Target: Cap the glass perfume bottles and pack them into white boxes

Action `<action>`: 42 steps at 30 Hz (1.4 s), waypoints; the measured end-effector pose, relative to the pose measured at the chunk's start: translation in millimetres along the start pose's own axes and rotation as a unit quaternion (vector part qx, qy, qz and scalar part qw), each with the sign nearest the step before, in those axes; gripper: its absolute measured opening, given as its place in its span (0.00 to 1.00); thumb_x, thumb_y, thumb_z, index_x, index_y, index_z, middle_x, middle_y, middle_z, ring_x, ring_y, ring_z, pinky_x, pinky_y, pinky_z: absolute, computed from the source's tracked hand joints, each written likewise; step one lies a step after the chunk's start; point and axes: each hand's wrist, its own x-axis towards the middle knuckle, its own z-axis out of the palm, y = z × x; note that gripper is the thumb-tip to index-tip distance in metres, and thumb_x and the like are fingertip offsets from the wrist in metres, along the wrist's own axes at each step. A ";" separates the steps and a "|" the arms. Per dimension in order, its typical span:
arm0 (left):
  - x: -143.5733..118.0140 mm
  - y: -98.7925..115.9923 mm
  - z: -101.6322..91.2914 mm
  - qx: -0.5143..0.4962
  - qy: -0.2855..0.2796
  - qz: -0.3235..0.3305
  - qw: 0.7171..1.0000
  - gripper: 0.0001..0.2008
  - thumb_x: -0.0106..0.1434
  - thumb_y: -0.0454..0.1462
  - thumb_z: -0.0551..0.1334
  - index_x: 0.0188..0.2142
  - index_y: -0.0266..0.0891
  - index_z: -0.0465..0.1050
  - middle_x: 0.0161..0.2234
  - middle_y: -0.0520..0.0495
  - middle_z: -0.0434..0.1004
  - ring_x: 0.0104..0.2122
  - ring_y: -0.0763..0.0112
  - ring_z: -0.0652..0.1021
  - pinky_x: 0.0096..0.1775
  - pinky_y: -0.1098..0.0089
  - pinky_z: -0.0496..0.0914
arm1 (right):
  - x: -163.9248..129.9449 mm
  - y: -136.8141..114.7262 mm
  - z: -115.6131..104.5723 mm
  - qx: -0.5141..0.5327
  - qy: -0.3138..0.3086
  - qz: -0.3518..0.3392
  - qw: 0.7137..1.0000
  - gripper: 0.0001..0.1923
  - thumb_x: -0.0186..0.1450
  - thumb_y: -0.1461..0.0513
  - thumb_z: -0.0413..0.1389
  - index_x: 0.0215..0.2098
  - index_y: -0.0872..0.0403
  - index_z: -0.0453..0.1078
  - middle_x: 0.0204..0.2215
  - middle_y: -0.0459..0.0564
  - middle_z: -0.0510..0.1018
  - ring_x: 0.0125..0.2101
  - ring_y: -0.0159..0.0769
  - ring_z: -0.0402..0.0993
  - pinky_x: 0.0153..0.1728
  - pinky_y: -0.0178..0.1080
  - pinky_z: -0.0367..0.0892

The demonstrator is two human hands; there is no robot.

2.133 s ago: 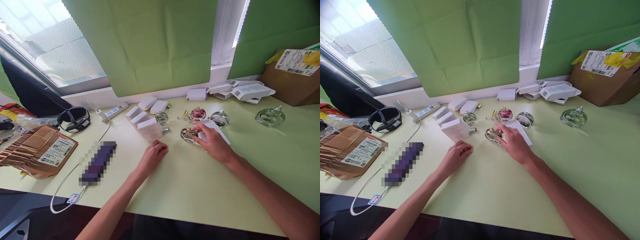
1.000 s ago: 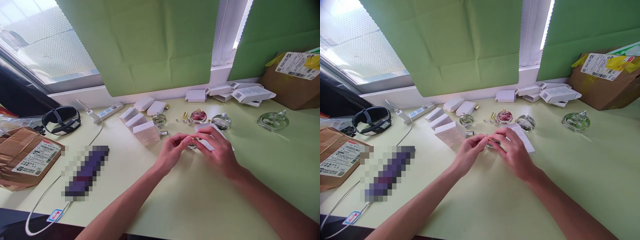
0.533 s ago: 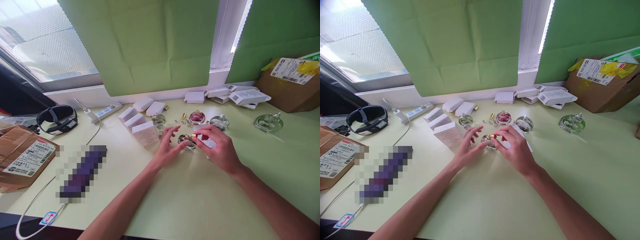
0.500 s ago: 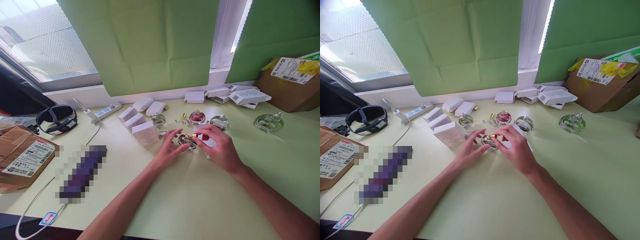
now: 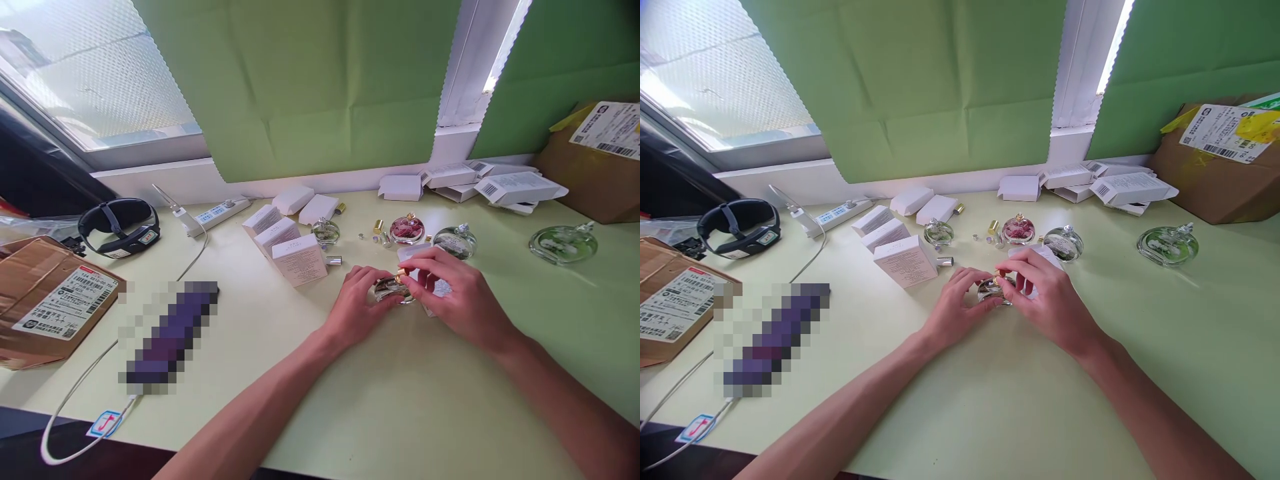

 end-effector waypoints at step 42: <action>-3.4 -5.9 -0.8 -0.015 0.037 0.150 0.988 0.20 0.72 0.32 0.54 0.60 0.50 0.67 0.48 0.45 0.67 0.47 0.68 0.72 0.47 0.66 0.72 | -4.2 2.1 7.0 0.058 0.003 0.033 0.998 0.05 0.69 0.60 0.58 0.42 0.53 0.73 0.40 0.49 0.73 0.28 0.29 0.71 0.27 0.35 0.71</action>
